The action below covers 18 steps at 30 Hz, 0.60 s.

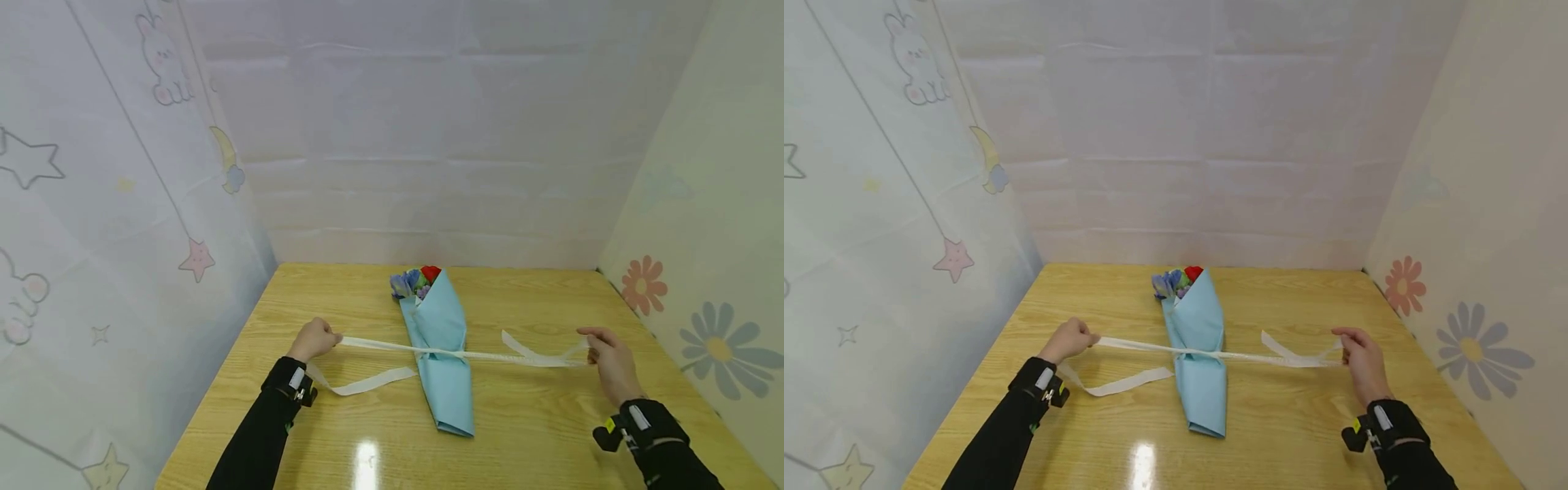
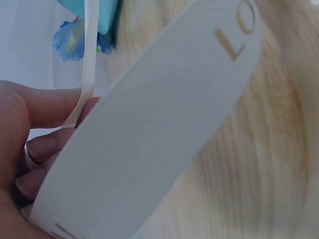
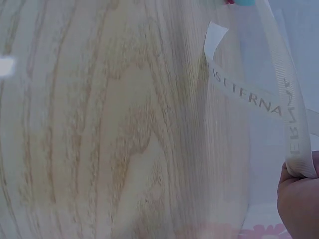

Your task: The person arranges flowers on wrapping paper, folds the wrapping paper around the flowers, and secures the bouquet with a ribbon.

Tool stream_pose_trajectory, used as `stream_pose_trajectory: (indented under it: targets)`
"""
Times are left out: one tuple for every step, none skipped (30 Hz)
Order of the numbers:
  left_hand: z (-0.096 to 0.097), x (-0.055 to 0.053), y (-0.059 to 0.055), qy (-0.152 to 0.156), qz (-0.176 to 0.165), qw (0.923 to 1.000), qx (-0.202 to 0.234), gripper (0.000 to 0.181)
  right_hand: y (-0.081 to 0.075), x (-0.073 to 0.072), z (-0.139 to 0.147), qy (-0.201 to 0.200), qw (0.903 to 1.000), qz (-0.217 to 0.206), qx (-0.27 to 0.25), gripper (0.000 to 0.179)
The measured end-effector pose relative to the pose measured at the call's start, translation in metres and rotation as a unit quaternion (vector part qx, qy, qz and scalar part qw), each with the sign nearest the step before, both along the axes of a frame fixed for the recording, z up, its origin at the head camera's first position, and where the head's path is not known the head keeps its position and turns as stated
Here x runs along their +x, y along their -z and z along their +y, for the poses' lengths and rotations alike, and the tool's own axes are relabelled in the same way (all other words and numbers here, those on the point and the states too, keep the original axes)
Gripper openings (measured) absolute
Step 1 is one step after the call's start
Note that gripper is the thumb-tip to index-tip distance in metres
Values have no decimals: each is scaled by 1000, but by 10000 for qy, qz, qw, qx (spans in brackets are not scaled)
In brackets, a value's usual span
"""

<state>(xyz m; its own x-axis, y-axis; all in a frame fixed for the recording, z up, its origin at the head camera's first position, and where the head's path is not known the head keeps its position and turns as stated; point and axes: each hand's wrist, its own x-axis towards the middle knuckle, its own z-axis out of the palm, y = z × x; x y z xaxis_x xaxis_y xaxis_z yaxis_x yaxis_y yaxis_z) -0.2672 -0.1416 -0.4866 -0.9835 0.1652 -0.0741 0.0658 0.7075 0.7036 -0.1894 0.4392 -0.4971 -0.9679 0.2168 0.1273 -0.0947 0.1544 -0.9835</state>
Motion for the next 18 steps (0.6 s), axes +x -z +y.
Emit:
stream_pose_trajectory:
  targets:
    - [-2,1,2,-55,5,10000,0,53,2,0,3,123,9999,-32,-47,29]
    - [-4,1,4,-114,-3,9999,-39,53,4,-1,7,252,9996,-72,-137,28]
    - [-6,2,6,-197,-15,9998,-70,53,6,-1,10,397,9989,-121,-221,27]
    - [-8,2,8,-279,-23,9996,-84,53,8,-1,13,571,9981,-185,-144,27]
    - [-10,2,11,-354,-33,9993,-131,53,10,-1,16,751,9968,-270,-10,27]
    - [-12,2,13,-418,-26,9989,-188,53,12,-1,19,951,9946,-374,170,27]
    - [-14,2,16,-462,-33,9986,-254,53,14,-1,22,1111,9920,-489,354,27]
    - [-16,2,18,-528,-60,9981,-314,54,15,0,24,1254,9888,-615,529,27]
    - [-18,2,20,-584,-69,9976,-354,53,16,0,27,1372,9857,-717,667,27]
    - [-21,2,22,-622,-94,9972,-400,53,16,1,29,1485,9822,-818,807,27]
    - [-23,3,22,-660,-121,9967,-463,53,17,1,30,1613,9792,-899,835,26]
    - [-25,4,23,-687,-125,9962,-527,53,17,2,33,1715,9768,-944,868,26]
    - [-27,4,24,-711,-139,9956,-599,52,19,2,36,1839,9738,-1014,874,26]
    - [-30,5,24,-736,-137,9951,-642,52,21,2,40,1963,9706,-1067,899,26]
    - [-33,5,25,-753,-147,9946,-705,52,22,3,44,2085,9673,-1139,892,26]
    - [-35,5,26,-789,-177,9940,-739,51,25,4,48,2210,9645,-1222,773,28]
    - [-38,6,27,-838,-205,9933,-769,51,27,5,53,2318,9619,-1284,667,30]
    - [-41,6,30,-863,-211,9927,-810,51,30,7,57,2382,9601,-1339,603,31]
